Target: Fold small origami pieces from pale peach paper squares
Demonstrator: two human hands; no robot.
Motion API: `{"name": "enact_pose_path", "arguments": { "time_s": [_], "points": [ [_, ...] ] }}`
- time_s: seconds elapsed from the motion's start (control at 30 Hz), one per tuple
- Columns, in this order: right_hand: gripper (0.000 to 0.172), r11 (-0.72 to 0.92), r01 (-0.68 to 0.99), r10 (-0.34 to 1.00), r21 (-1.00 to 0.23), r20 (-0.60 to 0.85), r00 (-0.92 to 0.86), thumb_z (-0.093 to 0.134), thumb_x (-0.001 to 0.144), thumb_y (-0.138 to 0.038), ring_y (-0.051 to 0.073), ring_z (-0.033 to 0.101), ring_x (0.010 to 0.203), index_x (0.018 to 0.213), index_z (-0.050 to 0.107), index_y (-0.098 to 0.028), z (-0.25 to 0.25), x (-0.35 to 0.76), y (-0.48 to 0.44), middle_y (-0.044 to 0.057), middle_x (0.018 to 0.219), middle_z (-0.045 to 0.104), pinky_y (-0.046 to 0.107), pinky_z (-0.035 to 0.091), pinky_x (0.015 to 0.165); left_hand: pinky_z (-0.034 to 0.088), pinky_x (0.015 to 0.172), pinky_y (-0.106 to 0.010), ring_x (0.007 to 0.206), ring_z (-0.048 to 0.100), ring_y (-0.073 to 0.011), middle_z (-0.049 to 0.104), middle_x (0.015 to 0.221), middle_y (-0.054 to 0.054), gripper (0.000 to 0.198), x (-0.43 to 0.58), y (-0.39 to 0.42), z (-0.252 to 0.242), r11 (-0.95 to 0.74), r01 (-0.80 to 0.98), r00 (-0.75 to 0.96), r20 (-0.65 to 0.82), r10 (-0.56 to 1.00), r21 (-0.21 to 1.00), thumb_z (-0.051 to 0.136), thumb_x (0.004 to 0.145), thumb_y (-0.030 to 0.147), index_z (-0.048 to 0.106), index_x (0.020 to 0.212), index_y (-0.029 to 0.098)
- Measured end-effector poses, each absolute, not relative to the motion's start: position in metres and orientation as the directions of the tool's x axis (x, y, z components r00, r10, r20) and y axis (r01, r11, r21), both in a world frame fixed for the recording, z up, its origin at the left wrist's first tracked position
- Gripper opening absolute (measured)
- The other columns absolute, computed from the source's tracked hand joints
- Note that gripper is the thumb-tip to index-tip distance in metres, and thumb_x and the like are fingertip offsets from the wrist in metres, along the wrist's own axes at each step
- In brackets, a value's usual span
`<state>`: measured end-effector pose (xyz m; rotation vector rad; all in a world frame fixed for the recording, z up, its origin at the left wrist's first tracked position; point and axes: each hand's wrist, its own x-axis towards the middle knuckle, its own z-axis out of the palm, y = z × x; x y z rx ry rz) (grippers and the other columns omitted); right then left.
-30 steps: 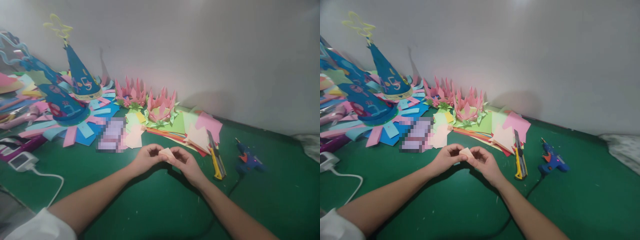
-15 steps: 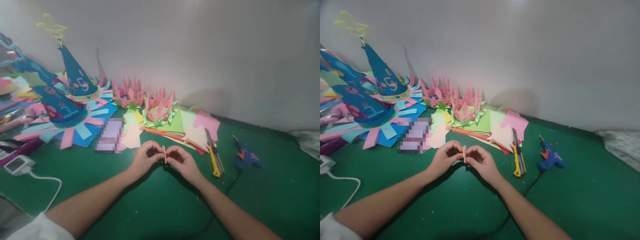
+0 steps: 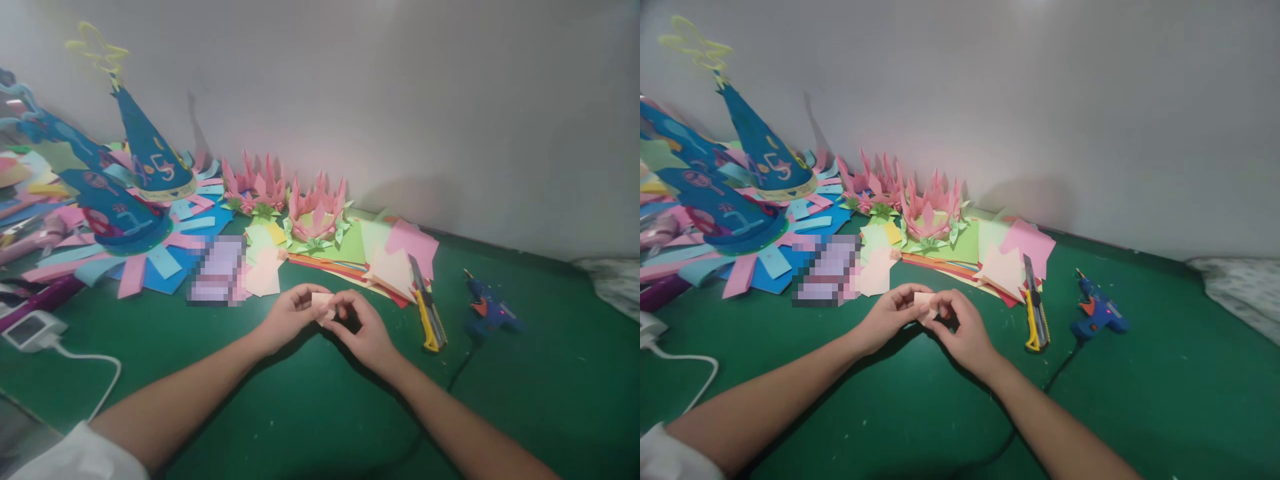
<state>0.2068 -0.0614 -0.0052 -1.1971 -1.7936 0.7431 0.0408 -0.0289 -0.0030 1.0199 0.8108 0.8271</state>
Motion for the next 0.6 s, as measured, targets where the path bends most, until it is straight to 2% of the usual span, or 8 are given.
{"name": "enact_pose_path", "arguments": {
  "time_s": [0.1,0.23,0.37,0.47,0.6],
  "points": [
    [0.019,0.403,0.467,0.915,-0.787,0.353,-0.195,0.068,0.076,-0.022,0.016,0.049,0.072,0.093,0.059,-0.024,-0.0070,0.2096,-0.0597,0.001,0.079,0.051,0.029,0.042,0.065,0.044,0.060,-0.021,0.064,0.058,-0.0097,0.064,0.075,0.000,0.043,0.0398,-0.0273,-0.0019,0.319,-0.219,0.410,-0.209,0.888,0.922,0.074,0.067,0.035,0.056,0.100,0.014],
    [0.012,0.425,0.492,0.900,-0.760,0.412,-0.141,0.068,0.076,-0.022,0.018,0.053,0.081,0.088,0.065,-0.024,-0.0072,0.2117,-0.0568,0.003,0.086,0.053,0.031,0.044,0.072,0.044,0.060,-0.022,0.062,0.058,-0.0097,0.067,0.079,-0.001,0.048,0.0385,-0.0263,-0.0036,0.321,-0.228,0.408,-0.210,0.889,0.919,0.073,0.067,0.036,0.053,0.107,0.018],
    [0.009,0.429,0.474,0.898,-0.769,0.418,-0.136,0.067,0.076,-0.021,0.018,0.056,0.083,0.085,0.068,-0.024,-0.0048,0.2111,-0.0565,0.003,0.086,0.057,0.033,0.045,0.077,0.045,0.072,-0.025,0.077,0.060,-0.0132,0.069,0.087,-0.005,0.028,0.0373,-0.0266,-0.0063,0.217,-0.142,0.388,-0.148,0.910,0.966,0.069,0.071,0.036,0.066,0.090,0.015],
    [0.009,0.411,0.461,0.908,-0.786,0.398,-0.130,0.067,0.077,-0.021,0.017,0.058,0.082,0.084,0.069,-0.025,-0.0044,0.2112,-0.0568,0.003,0.086,0.058,0.032,0.046,0.077,0.044,0.083,-0.028,0.089,0.060,-0.0163,0.070,0.095,-0.006,0.024,0.0363,-0.0273,-0.0055,0.196,-0.092,0.384,-0.147,0.912,0.976,0.068,0.072,0.035,0.071,0.086,0.015],
    [0.007,0.373,0.444,0.924,-0.815,0.367,-0.102,0.066,0.077,-0.023,0.017,0.059,0.082,0.083,0.070,-0.024,-0.0057,0.2118,-0.0560,0.003,0.086,0.060,0.032,0.047,0.077,0.046,0.075,-0.028,0.075,0.059,-0.0131,0.070,0.090,-0.006,0.031,0.0367,-0.0281,-0.0036,0.241,-0.086,0.386,-0.190,0.902,0.967,0.071,0.068,0.034,0.070,0.092,0.014]
  ]
}}
